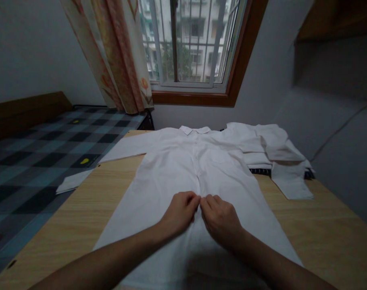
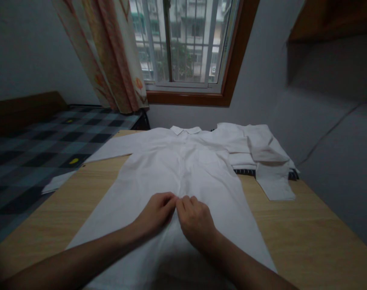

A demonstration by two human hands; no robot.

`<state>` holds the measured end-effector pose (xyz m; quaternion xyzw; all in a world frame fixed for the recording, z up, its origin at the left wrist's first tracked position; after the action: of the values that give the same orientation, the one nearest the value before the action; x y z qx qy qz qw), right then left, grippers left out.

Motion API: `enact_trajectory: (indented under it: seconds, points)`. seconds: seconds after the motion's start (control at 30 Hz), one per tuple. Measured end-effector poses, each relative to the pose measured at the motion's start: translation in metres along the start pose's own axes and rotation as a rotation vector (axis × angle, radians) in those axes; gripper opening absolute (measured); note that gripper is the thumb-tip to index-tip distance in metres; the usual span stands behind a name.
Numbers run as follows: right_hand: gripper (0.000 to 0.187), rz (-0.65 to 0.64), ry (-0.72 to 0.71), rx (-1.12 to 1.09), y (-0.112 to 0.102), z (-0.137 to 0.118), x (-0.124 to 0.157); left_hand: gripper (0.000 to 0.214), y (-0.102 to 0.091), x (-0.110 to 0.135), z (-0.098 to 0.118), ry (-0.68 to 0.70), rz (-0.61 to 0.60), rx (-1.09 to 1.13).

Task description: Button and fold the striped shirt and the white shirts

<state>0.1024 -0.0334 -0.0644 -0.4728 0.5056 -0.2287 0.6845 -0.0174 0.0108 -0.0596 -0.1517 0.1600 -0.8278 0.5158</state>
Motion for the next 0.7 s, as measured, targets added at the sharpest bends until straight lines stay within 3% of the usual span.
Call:
enact_trajectory:
  seconds: [0.1, 0.17, 0.33, 0.43, 0.6, 0.7]
  points:
    - [0.014, -0.051, 0.048, -0.125, 0.004, -0.002, -0.001, 0.022, 0.005, -0.002, -0.007, -0.118, -0.095, 0.124]
    - [0.014, -0.061, 0.13, -0.274, 0.002, 0.002, -0.002, 0.019, 0.005, -0.004, -0.012, -0.158, -0.097, 0.146]
    - [0.01, -0.004, 0.568, -0.662, -0.01, 0.035, -0.001, 0.019, 0.004, -0.009, -0.017, -0.182, -0.054, 0.157]
    - [0.009, -0.039, 0.686, -0.869, -0.011, 0.044, 0.0, 0.022, 0.005, -0.008, -0.012, -0.182, -0.018, 0.227]
    - [0.027, -0.214, 0.711, -1.171, 0.006, 0.039, 0.0, 0.027, 0.01, 0.001, 0.007, 0.064, -0.213, 0.148]
    - [0.024, -0.252, 0.793, -1.259, 0.017, 0.042, 0.002, 0.02, 0.003, 0.003, 0.008, 0.132, -0.182, -0.018]
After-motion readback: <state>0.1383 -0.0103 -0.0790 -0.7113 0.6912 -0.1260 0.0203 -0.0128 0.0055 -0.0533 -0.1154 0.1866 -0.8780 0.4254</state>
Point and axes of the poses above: each hand's wrist, its own x-axis away from the middle knuckle, its own y-axis out of the palm, z = x × y, the point moved 3 cm from there along -x, towards the middle knuckle, and after that the axes turned 2 degrees about y, right-handed, at the moved point
